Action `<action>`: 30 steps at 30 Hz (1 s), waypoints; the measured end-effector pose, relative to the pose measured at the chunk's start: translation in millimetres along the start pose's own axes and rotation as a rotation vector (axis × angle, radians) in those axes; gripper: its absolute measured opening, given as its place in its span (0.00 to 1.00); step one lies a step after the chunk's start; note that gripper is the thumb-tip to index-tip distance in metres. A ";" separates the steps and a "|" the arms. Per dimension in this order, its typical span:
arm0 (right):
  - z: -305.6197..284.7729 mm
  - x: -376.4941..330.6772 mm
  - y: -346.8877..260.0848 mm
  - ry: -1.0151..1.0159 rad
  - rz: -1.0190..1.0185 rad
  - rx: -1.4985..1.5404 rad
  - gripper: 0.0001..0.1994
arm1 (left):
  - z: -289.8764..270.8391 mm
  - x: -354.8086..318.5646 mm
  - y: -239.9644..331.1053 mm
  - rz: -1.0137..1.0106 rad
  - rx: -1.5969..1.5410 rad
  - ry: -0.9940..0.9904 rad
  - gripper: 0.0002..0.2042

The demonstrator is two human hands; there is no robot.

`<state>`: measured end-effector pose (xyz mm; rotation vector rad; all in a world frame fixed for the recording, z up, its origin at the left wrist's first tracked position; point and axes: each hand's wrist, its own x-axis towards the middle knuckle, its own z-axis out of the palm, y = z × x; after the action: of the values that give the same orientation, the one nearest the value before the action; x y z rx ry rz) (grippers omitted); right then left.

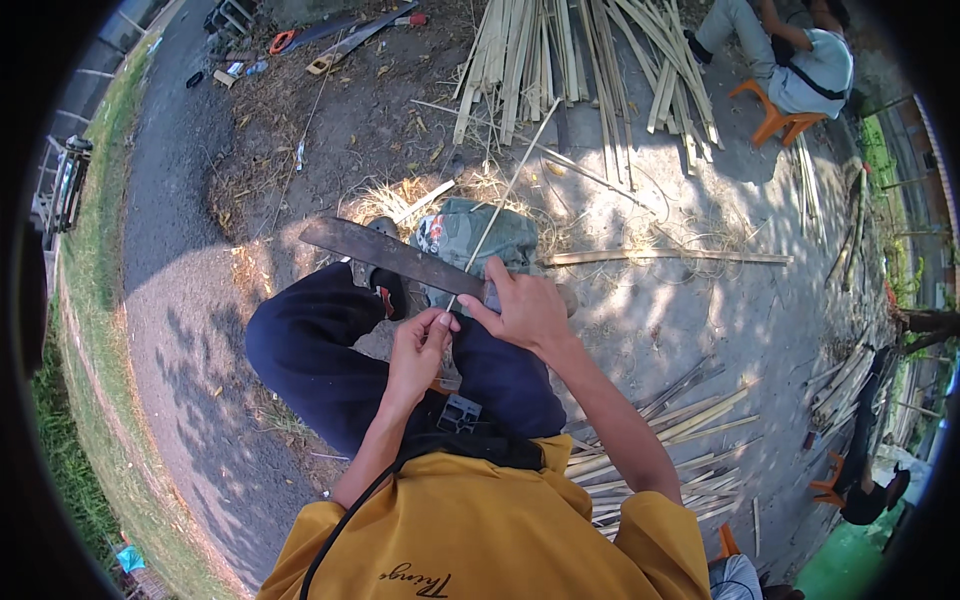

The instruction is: The person uses a large knife to scrape and thin down a long bamboo stick, resting it against their leg covered by a cloth.

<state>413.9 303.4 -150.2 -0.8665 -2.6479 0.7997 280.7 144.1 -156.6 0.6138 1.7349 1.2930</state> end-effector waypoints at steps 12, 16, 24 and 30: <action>0.8 -5.2 -4.6 0.023 -0.051 -0.039 0.25 | -5.2 -10.3 0.7 -0.065 -0.128 -0.063 0.14; 3.4 -2.5 -6.8 -0.018 -0.039 -0.045 0.25 | -3.4 -4.8 4.2 0.044 0.095 0.030 0.14; 2.6 -5.4 2.2 0.068 0.000 -0.004 0.24 | -13.4 -37.0 -4.2 -0.039 0.099 0.014 0.13; -1.2 -1.4 -4.3 -0.025 -0.053 -0.049 0.24 | -10.5 -21.0 4.1 0.039 0.155 0.050 0.14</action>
<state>413.4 300.2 -146.8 -0.7995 -2.7102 0.7410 281.9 123.5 -144.6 0.7117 1.8857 1.2169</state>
